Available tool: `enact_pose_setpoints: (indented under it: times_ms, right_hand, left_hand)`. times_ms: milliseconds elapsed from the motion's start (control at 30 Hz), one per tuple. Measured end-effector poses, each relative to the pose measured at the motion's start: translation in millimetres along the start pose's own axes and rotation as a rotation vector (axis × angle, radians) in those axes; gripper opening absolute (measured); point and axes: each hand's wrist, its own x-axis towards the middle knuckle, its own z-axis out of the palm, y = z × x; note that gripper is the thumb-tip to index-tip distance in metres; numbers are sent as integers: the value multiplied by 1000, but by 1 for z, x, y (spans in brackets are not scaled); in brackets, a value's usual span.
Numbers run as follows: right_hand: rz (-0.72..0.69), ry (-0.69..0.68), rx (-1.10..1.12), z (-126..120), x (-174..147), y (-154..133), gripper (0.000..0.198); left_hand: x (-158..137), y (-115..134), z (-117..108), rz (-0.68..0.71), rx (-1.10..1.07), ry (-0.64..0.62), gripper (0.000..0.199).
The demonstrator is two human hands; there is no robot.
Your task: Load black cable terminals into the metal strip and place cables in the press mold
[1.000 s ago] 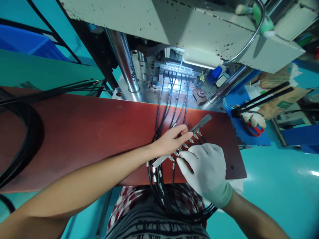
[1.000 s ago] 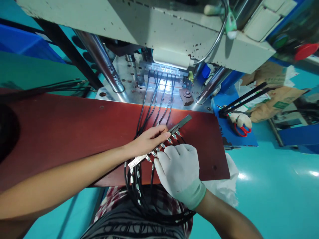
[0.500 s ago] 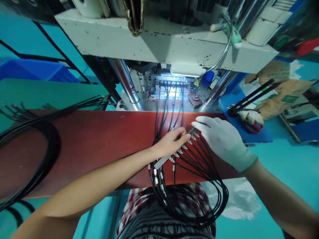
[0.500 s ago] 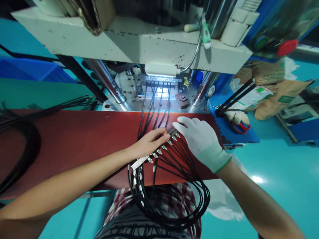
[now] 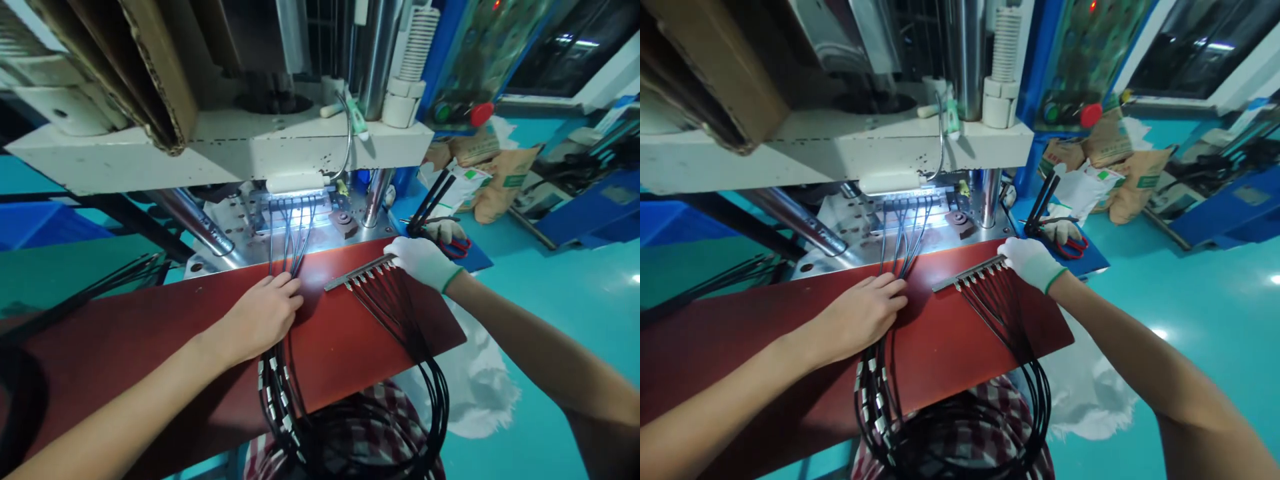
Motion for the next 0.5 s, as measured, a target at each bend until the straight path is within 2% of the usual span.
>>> enact_pose_setpoints:
  times_ms: [167,267,333,400,500]
  right_hand:
    - [-42,57,171,0,13,-7,29]
    - [24,291,431,3,-5,-22,28]
    - [54,421,523,5,-22,-44,21]
    - [43,395,450,6,-35,-73,18]
    - [49,279,202,6,-36,-114,24]
  left_hand:
    - [1,1,7,-29,-16,-8,26]
    - [-1,-4,14,-23,-81,24,27]
    - [-3,-9,18,-4,-131,59,27]
    - [-4,-13,23,21,-179,105,28]
    - [-3,-15,30,41,-209,176,28]
